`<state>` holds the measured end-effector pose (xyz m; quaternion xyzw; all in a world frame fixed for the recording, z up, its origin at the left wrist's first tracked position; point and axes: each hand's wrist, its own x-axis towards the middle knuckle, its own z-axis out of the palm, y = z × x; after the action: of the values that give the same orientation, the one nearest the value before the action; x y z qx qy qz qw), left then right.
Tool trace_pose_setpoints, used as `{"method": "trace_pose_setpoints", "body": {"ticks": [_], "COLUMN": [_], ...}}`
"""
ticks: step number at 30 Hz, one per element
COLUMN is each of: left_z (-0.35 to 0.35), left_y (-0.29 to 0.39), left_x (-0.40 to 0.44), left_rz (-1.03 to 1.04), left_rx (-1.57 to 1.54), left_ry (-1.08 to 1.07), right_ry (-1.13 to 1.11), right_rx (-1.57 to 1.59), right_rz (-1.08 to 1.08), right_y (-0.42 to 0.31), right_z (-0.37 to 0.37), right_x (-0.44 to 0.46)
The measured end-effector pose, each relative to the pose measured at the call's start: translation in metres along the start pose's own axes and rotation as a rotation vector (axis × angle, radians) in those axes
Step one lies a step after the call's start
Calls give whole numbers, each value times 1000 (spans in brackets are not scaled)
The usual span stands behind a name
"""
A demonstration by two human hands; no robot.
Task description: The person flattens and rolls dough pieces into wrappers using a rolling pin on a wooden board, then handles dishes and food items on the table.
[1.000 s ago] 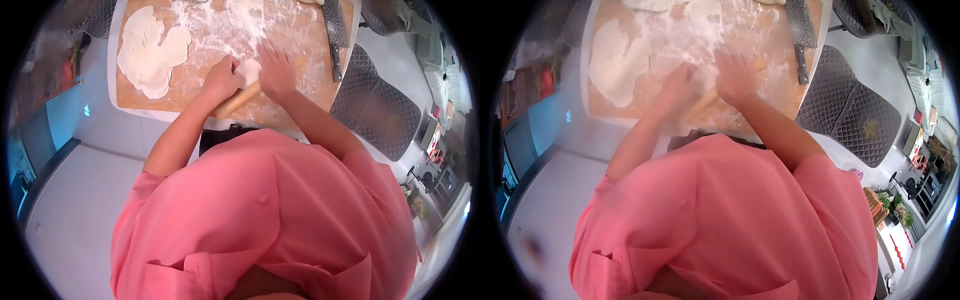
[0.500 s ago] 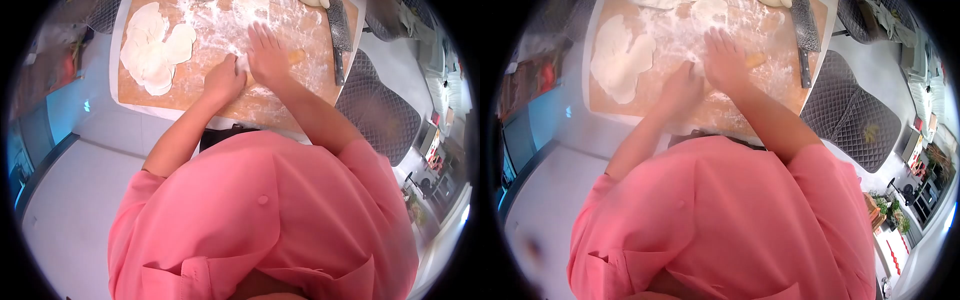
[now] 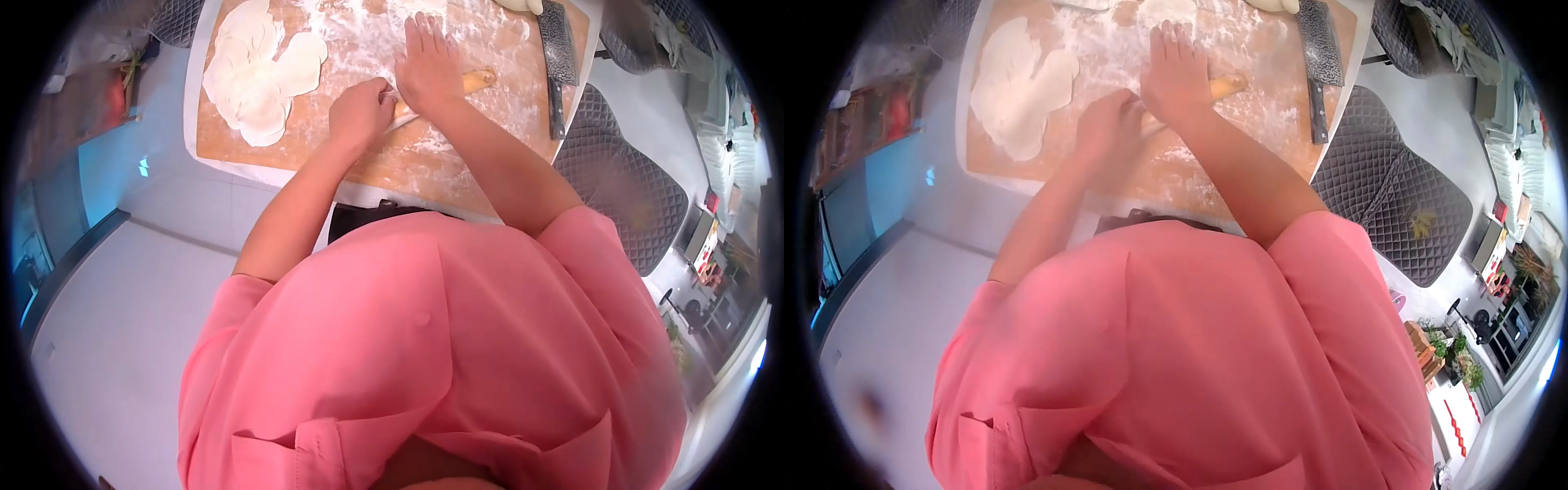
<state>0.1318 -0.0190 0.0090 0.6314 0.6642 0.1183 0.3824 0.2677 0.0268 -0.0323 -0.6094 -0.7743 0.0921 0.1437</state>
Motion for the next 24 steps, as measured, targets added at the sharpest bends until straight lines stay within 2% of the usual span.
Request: {"method": "trace_pose_setpoints", "body": {"ticks": [2,4,6,7,9,11,13,14,18,20,22,24], "left_z": [-2,8,8,8,7,0,-3,-6,-15,-52,-71,-69], "left_y": [-6,-27,-39,-38,-29,-11,-6,-5,-28,-30,-60,-53], "left_x": [0,-5,-11,-15,-23,-18,-14,-10,-7,-8,17,53], "left_rz": [10,-150,-144,-127,-115,23,22,29,12,-145,43,179], "left_rx": [-4,-258,-259,-296,-327,-45,8,59,29,141,537,508], "left_ry": [-18,41,45,4,-35,49,35,28,46,147,424,430], "right_ry": [-114,-185,-296,-139,-116,-67,87,94,-104,45,-6,-52], "right_rx": [7,12,-42,33,7,-22,-20,-19,82,64,66,63], "right_rz": [-83,-129,-133,-191,-181,-172,-44,-41,-216,-300,-264,-229], "right_y": [14,23,28,35,19,2,-7,-5,29,43,39,37], "right_z": [-12,-36,-49,-28,-20,-7,3,-1,-28,-35,-40,-39], "right_x": [-33,-78,-110,-108,-68,-21,2,-8,-106,-144,-148,-140]}}
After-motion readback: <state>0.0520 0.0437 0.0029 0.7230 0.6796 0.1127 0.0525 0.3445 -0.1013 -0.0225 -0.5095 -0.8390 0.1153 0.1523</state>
